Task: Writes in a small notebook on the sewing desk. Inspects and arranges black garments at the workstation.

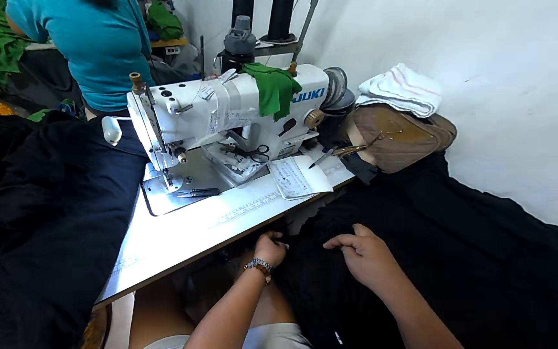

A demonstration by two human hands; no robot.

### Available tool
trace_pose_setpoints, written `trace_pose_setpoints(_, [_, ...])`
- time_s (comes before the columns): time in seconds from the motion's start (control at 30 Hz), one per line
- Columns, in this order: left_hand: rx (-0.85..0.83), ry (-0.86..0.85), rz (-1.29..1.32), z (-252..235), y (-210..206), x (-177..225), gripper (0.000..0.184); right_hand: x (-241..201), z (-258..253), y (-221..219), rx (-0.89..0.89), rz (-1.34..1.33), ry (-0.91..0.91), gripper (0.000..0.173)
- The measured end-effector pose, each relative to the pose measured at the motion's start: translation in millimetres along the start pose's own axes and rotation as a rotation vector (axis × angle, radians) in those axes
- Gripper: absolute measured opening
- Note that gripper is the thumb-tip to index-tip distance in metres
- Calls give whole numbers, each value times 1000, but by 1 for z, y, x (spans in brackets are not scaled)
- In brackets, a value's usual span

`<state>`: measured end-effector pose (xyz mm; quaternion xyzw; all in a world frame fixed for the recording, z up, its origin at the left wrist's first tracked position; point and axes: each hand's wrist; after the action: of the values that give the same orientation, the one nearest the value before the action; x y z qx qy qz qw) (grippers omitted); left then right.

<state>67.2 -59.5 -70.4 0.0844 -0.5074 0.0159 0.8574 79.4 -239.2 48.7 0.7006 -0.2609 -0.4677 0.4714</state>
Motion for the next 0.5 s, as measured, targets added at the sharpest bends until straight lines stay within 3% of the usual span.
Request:
trace_pose_setpoints(0.2, [-77,-90,254,29,9,31,51,-21,1,-6,-58,139,-125,17])
trace_pose_setpoints(0.27, [-112,-87,338,42,13,58,48,-30,-1,-17,-111,199,-156,45])
trace_pose_setpoints(0.33, [-95,-133,308,49,9,72,45,-39,-3,-27,-156,296,-169,56])
trace_pose_setpoints(0.47, [-97,-257,202,46,9,72,42,-27,-7,-27,-78,242,-136,19])
trace_pose_setpoints(0.5, [-96,-293,168,38,8,63,42,-23,-8,-22,-73,190,-153,16])
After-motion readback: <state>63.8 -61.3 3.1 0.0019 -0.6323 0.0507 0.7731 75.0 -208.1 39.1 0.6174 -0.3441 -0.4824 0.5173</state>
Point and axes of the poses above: each hand's wrist, its own z-axis away from the middle knuckle, its own y-axis out of the back of the hand, x = y × z, and after that the axes turned 2 degrees about z, right-handed
